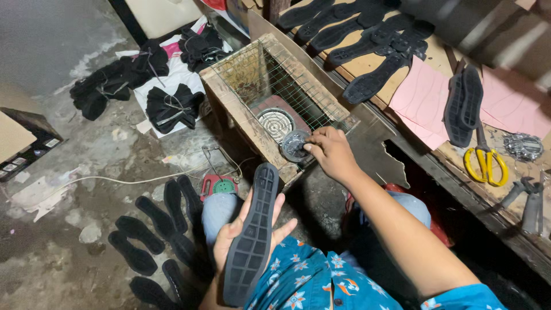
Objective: The person sits on the floor and repeatedly rubs the textured bottom of black shoe soles with a small dark object. They handle several soles one at a time, rubbing different areas of the sole surface and placing each finished sole on a nearby wooden workbench.
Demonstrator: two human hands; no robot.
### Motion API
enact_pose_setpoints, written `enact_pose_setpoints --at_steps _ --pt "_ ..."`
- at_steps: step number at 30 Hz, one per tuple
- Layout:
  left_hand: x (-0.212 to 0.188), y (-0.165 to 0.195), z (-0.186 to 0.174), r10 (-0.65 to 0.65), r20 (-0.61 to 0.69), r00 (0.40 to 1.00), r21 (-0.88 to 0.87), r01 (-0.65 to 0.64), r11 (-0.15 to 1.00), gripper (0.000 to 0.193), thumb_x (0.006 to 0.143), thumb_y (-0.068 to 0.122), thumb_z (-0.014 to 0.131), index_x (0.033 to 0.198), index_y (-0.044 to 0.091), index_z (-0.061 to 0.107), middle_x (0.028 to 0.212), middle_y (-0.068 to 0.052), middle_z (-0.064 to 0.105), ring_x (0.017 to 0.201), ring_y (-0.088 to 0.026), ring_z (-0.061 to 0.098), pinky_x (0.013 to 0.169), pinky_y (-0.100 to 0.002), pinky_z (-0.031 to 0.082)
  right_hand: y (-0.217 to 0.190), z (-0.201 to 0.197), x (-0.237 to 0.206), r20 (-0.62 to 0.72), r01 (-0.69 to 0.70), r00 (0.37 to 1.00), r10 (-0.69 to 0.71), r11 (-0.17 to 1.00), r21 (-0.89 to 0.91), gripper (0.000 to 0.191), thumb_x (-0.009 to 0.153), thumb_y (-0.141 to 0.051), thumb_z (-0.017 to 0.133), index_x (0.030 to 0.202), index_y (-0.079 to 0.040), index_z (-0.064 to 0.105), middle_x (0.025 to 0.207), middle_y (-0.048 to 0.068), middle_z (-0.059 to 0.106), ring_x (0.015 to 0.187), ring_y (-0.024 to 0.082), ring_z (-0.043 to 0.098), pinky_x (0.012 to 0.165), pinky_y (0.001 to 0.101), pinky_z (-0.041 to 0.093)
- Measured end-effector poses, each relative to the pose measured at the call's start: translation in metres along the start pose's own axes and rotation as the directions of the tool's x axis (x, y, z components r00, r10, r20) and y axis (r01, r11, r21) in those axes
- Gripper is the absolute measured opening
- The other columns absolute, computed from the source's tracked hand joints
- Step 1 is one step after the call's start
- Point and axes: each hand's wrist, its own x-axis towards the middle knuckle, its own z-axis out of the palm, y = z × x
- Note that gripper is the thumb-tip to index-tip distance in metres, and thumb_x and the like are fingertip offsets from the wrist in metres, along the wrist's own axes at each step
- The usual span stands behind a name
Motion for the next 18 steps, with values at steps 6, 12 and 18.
enact_pose_setpoints --at_steps 6,12,18 --pt "-0.005 0.01 -0.009 0.014 -0.062 0.998 0.057 -0.01 0.998 0.097 0.082 0.015 0.058 0.165 0.008 0.009 0.169 -0.01 0.024 0.156 -0.027 0.022 0.125 -0.063 0.013 0.006 0.026 0.007 0.01 0.002 1.0 -0.001 0.991 -0.131 0.021 0.088 -0.029 0.076 0.103 -0.014 0.079 0.125 0.011 0.062 0.118 0.036 0.051 0.097 0.0476 0.042" --pt "-0.002 0.013 -0.014 0.004 -0.061 0.998 0.035 -0.002 0.999 0.098 0.08 0.014 0.058 0.166 0.008 0.01 0.169 -0.011 0.023 0.156 -0.026 0.023 0.127 -0.059 0.012 0.004 0.029 0.007 -0.055 0.012 0.998 -0.021 0.989 -0.149 0.022 0.09 -0.029 0.074 0.106 -0.015 0.079 0.129 0.01 0.062 0.123 0.035 0.05 0.099 0.0484 0.038" --pt "0.018 0.012 -0.019 0.008 -0.032 0.999 0.045 -0.006 0.999 0.093 0.082 0.013 0.054 0.166 0.008 0.013 0.17 -0.014 0.023 0.155 -0.028 0.024 0.127 -0.059 0.013 0.003 0.019 0.001 -0.106 0.025 0.994 -0.039 0.991 -0.131 0.022 0.092 -0.027 0.074 0.109 -0.014 0.078 0.123 0.007 0.065 0.12 0.031 0.052 0.099 0.047 0.038"
